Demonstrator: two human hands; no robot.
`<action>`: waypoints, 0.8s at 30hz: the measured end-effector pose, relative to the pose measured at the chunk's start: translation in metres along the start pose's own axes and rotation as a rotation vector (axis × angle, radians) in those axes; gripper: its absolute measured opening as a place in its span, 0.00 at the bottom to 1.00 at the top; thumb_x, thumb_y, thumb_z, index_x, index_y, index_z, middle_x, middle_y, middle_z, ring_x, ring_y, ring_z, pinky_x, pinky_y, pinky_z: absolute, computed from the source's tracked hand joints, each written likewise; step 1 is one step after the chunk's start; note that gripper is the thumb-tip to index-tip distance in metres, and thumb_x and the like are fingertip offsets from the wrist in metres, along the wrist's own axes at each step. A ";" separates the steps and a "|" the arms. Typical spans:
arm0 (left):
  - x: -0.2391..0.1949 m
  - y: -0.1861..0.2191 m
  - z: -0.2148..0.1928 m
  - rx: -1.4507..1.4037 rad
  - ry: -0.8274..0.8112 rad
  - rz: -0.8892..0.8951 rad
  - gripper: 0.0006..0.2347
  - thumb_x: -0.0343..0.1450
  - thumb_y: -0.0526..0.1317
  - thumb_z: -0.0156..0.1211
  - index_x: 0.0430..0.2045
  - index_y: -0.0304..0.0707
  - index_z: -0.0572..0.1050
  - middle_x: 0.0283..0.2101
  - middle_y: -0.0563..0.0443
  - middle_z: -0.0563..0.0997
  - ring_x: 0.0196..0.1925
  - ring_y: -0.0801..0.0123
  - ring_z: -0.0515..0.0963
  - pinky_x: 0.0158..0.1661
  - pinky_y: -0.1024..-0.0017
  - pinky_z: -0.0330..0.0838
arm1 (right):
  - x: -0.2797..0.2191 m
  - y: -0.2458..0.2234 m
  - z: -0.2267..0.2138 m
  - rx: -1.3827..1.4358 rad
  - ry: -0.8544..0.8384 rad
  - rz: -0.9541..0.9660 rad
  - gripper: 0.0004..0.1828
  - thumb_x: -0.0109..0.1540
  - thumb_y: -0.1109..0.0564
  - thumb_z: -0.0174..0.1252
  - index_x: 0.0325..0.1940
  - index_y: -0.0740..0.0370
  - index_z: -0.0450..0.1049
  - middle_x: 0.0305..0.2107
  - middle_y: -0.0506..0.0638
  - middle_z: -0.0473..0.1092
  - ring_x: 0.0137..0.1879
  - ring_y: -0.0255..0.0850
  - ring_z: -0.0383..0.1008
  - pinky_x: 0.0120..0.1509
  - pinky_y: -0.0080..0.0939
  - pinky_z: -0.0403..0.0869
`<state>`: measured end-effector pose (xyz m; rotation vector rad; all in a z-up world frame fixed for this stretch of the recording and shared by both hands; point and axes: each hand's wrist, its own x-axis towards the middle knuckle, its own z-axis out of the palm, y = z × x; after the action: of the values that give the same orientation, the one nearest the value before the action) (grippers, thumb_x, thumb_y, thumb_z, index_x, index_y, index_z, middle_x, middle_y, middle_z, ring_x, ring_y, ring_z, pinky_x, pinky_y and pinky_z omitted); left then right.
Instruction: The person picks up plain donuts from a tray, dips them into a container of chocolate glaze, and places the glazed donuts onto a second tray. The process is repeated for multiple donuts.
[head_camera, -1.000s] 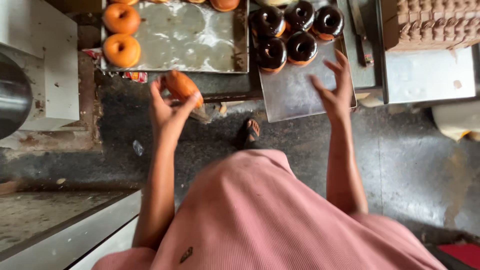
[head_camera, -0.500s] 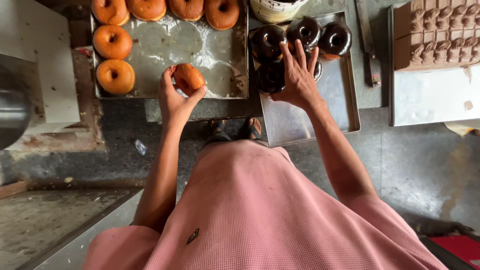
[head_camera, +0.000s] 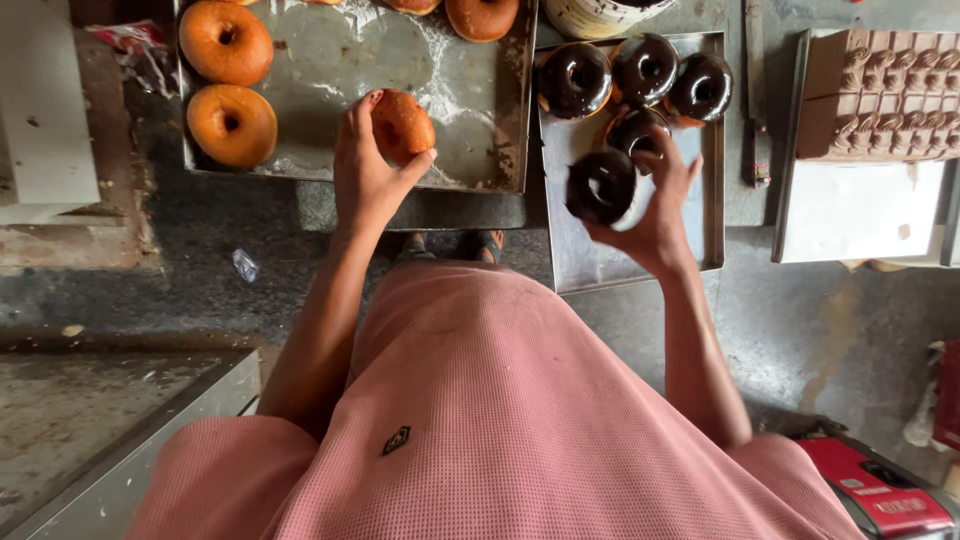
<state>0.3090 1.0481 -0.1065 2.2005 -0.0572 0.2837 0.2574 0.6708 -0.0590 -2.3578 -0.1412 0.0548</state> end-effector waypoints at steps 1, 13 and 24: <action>0.002 -0.001 0.001 0.020 -0.005 0.025 0.37 0.65 0.44 0.80 0.65 0.33 0.63 0.63 0.37 0.71 0.65 0.43 0.72 0.63 0.54 0.69 | -0.014 -0.003 -0.003 0.134 0.036 0.006 0.76 0.45 0.51 0.83 0.83 0.57 0.35 0.72 0.62 0.57 0.75 0.50 0.64 0.85 0.66 0.45; 0.020 -0.006 0.029 0.269 -0.099 0.111 0.36 0.59 0.46 0.79 0.62 0.40 0.67 0.59 0.39 0.68 0.58 0.42 0.67 0.54 0.47 0.67 | -0.058 -0.049 0.001 0.972 0.090 0.110 0.74 0.51 0.53 0.80 0.85 0.47 0.30 0.68 0.59 0.63 0.71 0.48 0.69 0.73 0.49 0.75; 0.018 0.001 0.026 0.249 -0.102 0.145 0.34 0.60 0.46 0.80 0.60 0.45 0.69 0.61 0.42 0.69 0.59 0.42 0.66 0.58 0.49 0.66 | -0.050 0.019 0.094 0.210 0.425 0.451 0.71 0.49 0.54 0.80 0.82 0.56 0.35 0.58 0.59 0.64 0.60 0.49 0.69 0.63 0.54 0.75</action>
<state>0.3314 1.0277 -0.1167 2.4622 -0.2505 0.2708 0.2014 0.7168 -0.1392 -2.0950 0.5745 -0.2035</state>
